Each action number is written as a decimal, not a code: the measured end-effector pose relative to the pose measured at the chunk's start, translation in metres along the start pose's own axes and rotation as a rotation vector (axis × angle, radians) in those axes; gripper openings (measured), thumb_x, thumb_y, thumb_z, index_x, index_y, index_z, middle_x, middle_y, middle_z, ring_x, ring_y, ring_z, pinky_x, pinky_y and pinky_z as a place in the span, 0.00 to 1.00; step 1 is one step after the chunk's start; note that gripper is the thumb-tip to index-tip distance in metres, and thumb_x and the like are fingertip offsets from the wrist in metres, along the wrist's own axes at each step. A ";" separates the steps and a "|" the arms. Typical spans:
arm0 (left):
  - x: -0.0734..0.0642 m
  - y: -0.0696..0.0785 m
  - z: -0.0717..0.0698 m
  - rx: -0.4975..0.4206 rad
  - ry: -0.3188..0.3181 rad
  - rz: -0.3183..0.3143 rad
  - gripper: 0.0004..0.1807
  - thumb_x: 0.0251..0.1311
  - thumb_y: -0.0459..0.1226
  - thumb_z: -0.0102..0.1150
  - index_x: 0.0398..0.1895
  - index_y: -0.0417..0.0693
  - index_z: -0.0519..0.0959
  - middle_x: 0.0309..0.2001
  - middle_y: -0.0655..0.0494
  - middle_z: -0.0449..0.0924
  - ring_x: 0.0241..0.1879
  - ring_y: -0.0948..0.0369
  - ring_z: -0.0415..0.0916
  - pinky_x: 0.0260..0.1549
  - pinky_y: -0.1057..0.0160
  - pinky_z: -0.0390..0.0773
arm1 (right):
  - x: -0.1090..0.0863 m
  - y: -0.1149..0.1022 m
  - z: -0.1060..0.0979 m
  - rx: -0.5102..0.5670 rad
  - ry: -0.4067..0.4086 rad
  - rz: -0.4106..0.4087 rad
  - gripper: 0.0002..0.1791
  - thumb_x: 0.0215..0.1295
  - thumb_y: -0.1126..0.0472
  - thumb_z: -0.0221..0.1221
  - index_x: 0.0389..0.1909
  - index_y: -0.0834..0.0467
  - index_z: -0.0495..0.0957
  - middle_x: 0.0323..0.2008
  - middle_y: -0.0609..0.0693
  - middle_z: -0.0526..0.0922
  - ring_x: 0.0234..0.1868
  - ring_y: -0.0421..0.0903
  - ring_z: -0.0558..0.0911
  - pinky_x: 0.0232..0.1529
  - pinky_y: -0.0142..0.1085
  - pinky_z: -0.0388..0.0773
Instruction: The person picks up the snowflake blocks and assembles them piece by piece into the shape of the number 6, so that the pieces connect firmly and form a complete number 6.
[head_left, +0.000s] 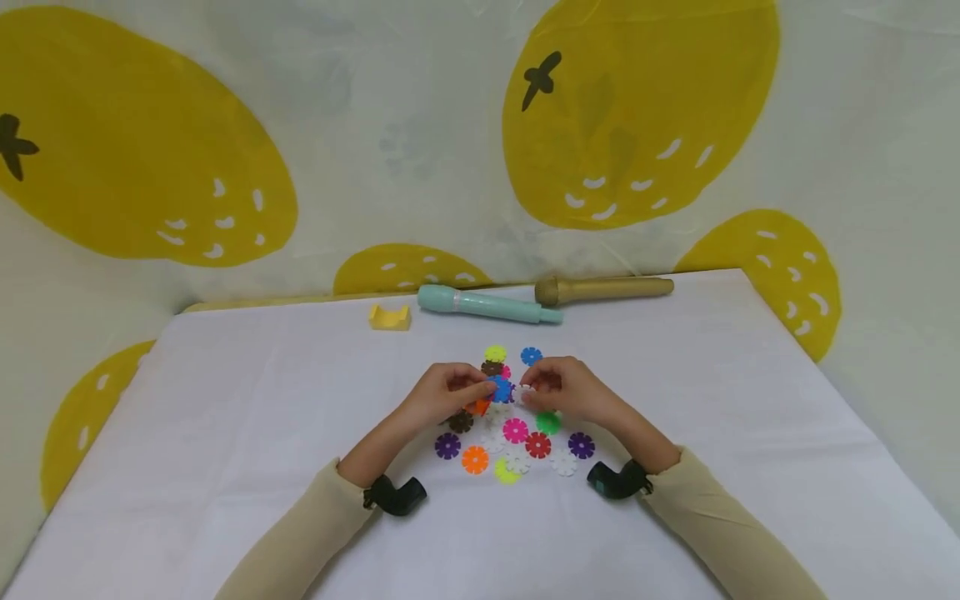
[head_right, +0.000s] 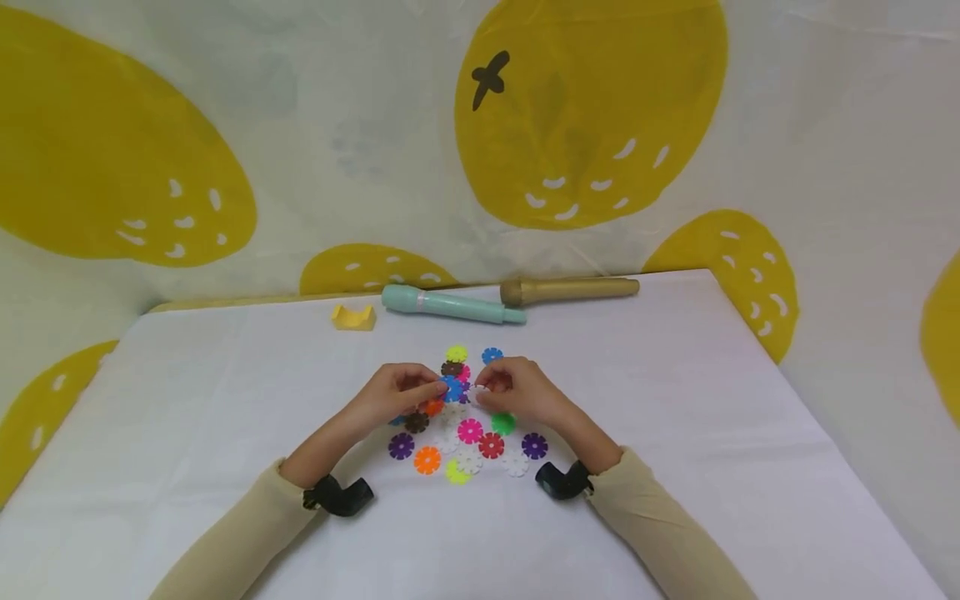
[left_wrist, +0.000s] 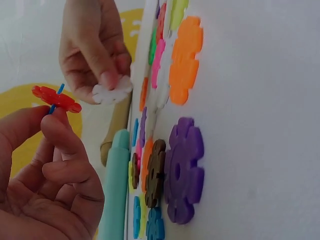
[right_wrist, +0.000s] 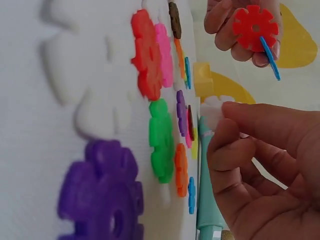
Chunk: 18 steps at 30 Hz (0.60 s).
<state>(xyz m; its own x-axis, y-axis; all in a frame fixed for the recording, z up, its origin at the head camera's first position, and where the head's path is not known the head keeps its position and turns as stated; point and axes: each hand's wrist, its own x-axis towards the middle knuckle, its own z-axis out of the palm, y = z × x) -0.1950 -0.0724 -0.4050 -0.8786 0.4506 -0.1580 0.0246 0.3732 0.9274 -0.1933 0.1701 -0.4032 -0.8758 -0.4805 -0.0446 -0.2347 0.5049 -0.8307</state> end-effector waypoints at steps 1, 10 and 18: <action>-0.001 0.000 0.000 -0.014 0.007 -0.013 0.13 0.65 0.43 0.61 0.43 0.42 0.82 0.35 0.52 0.84 0.30 0.61 0.75 0.35 0.65 0.79 | 0.000 -0.001 0.000 0.021 0.009 -0.006 0.08 0.62 0.66 0.65 0.40 0.65 0.81 0.29 0.51 0.78 0.27 0.46 0.76 0.29 0.29 0.75; -0.003 0.003 -0.001 -0.096 0.031 -0.049 0.13 0.65 0.42 0.60 0.42 0.40 0.82 0.35 0.45 0.83 0.27 0.61 0.73 0.31 0.66 0.75 | -0.002 -0.009 -0.001 0.175 0.079 -0.021 0.10 0.63 0.63 0.64 0.42 0.63 0.82 0.32 0.54 0.81 0.30 0.54 0.81 0.33 0.34 0.80; -0.001 0.000 0.001 -0.106 0.008 -0.044 0.14 0.65 0.41 0.60 0.42 0.38 0.81 0.29 0.56 0.81 0.25 0.62 0.71 0.27 0.68 0.73 | -0.003 -0.010 0.000 0.177 0.055 -0.128 0.07 0.62 0.67 0.65 0.41 0.62 0.84 0.34 0.54 0.80 0.30 0.51 0.80 0.32 0.33 0.79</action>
<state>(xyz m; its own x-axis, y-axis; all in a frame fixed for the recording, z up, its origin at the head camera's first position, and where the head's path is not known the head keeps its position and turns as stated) -0.1935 -0.0725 -0.4046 -0.8817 0.4288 -0.1966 -0.0638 0.3045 0.9504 -0.1883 0.1665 -0.3942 -0.8665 -0.4902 0.0942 -0.2724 0.3063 -0.9121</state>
